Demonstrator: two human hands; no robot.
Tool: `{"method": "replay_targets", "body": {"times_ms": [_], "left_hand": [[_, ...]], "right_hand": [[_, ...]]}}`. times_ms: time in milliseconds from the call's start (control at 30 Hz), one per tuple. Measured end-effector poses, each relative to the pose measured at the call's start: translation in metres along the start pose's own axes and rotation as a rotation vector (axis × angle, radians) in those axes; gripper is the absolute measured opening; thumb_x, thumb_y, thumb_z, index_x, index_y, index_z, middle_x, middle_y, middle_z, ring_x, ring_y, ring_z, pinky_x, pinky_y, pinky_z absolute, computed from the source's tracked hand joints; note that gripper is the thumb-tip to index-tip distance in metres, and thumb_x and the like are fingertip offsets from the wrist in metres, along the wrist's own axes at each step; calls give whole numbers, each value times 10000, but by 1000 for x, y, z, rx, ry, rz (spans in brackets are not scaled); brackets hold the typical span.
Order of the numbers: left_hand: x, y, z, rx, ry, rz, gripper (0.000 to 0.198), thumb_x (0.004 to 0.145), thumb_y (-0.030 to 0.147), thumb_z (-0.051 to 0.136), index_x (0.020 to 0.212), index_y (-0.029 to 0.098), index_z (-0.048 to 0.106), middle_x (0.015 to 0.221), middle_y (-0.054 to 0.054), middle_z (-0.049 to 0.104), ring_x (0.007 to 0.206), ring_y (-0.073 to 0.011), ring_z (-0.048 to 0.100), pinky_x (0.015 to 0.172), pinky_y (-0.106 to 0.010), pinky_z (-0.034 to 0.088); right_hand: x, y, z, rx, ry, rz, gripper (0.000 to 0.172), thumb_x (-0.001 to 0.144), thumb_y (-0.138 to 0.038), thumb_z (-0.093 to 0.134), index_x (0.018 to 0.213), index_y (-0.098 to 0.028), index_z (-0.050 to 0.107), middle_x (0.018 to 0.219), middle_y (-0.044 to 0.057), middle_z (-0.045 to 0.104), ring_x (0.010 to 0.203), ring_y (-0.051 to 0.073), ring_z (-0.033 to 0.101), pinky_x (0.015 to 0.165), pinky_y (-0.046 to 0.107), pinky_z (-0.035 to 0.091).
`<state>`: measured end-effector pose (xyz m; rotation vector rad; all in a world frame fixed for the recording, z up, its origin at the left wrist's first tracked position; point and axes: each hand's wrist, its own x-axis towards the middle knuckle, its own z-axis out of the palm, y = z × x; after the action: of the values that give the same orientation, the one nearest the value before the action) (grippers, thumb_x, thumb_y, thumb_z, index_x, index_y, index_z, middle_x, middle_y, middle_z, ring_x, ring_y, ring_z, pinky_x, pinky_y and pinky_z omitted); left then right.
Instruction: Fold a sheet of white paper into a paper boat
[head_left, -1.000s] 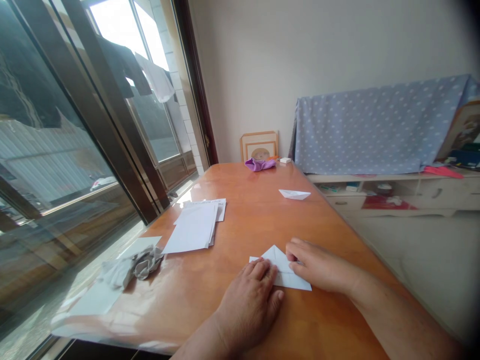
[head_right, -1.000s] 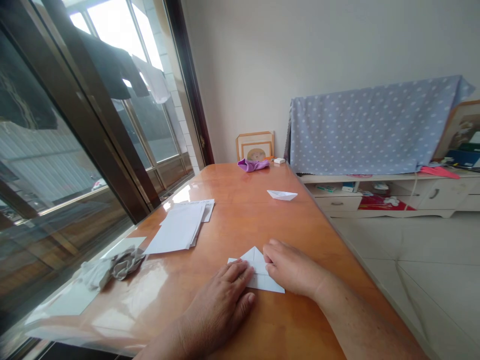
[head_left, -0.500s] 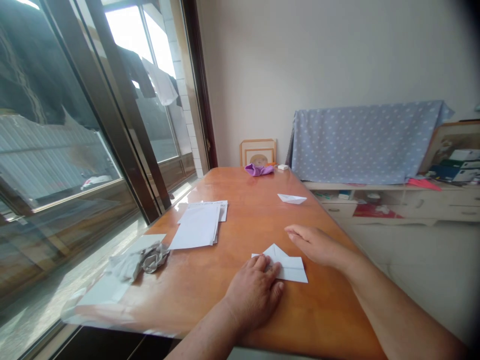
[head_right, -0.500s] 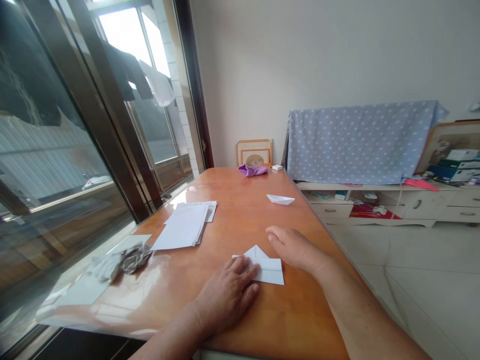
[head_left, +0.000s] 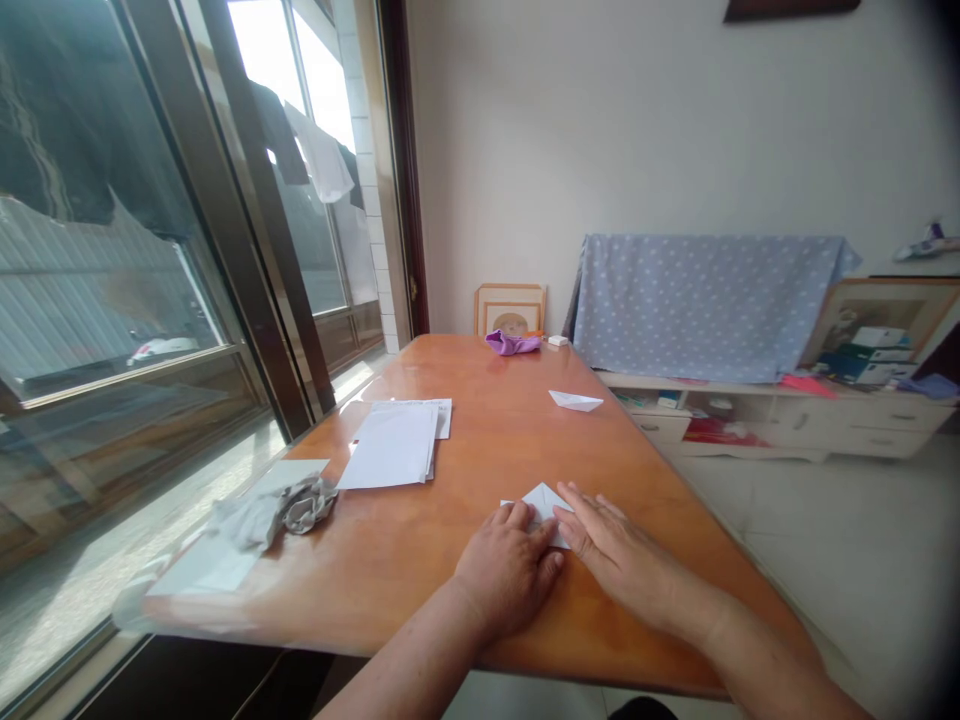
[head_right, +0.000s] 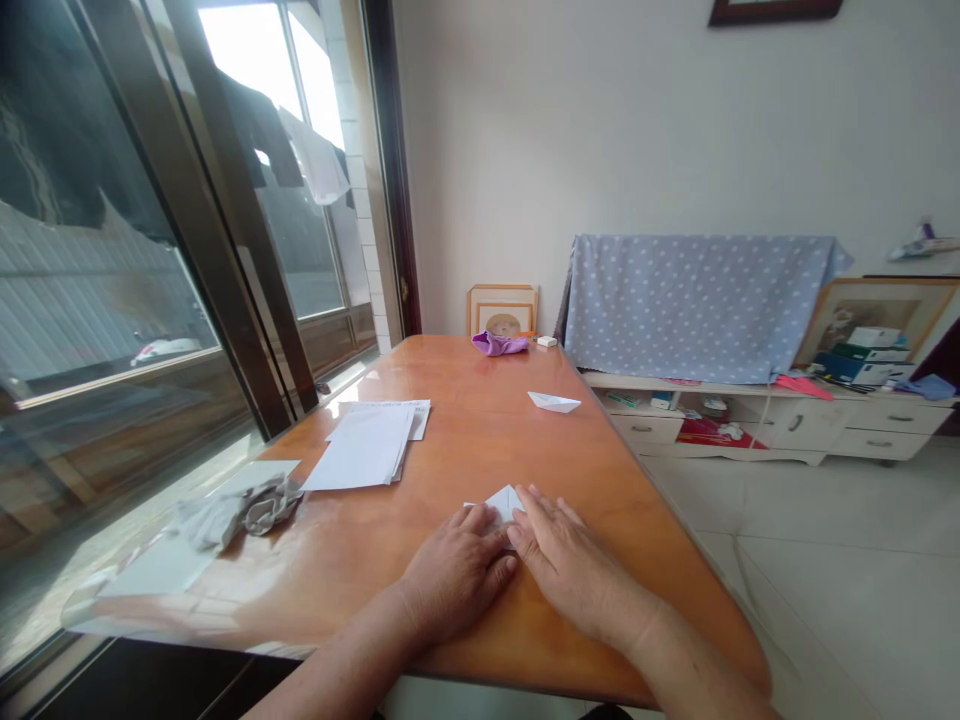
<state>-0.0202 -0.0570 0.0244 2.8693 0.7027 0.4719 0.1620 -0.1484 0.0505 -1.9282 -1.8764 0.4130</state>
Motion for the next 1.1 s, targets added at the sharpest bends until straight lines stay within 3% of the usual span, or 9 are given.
{"method": "replay_targets", "body": {"times_ms": [167,333,633,967,1100], "left_hand": [[-1,0,1,5,24,-1,429,1016,480,387,1370,286,534,1196,-94,566,1084,-276,519,1006,-455,424],[-2,1,1,20,33,4,446,1024,479,370,1400,287,514,1179,-95,575,1072,-276,534,1001,-459,426],[-1,1,0,25,11,2,411,1020,483,379,1300,258,581,1209,-101,577,1102,-278,527,1002,-453,422],[-1,1,1,26,-7,2,423,1016,483,386,1338,261,547,1282,-102,554,1185,-290,498,1051,-470,389],[-1,1,0,22,-9,-2,417,1014,486,388,1330,265,547,1270,-99,555,1166,-288,503,1040,-464,395]], "right_hand": [[-4,6,18,-40,2,51,646,1026,-565,225,1557,-222,359,1631,93,287,1521,287,198,1232,547,183],[-8,0,24,-160,15,45,631,1033,-508,235,1557,-178,354,1592,119,374,1518,283,217,1230,559,158],[-19,7,34,-371,139,15,536,1019,-500,340,1429,-201,514,1455,131,563,1497,357,248,1181,673,104],[-34,23,27,-404,190,114,498,1013,-456,337,1414,-223,521,1342,80,664,1475,365,296,1169,694,78],[-37,25,19,-415,210,174,512,1020,-490,295,1353,-212,568,1295,102,688,1467,379,311,1151,729,68]]}}
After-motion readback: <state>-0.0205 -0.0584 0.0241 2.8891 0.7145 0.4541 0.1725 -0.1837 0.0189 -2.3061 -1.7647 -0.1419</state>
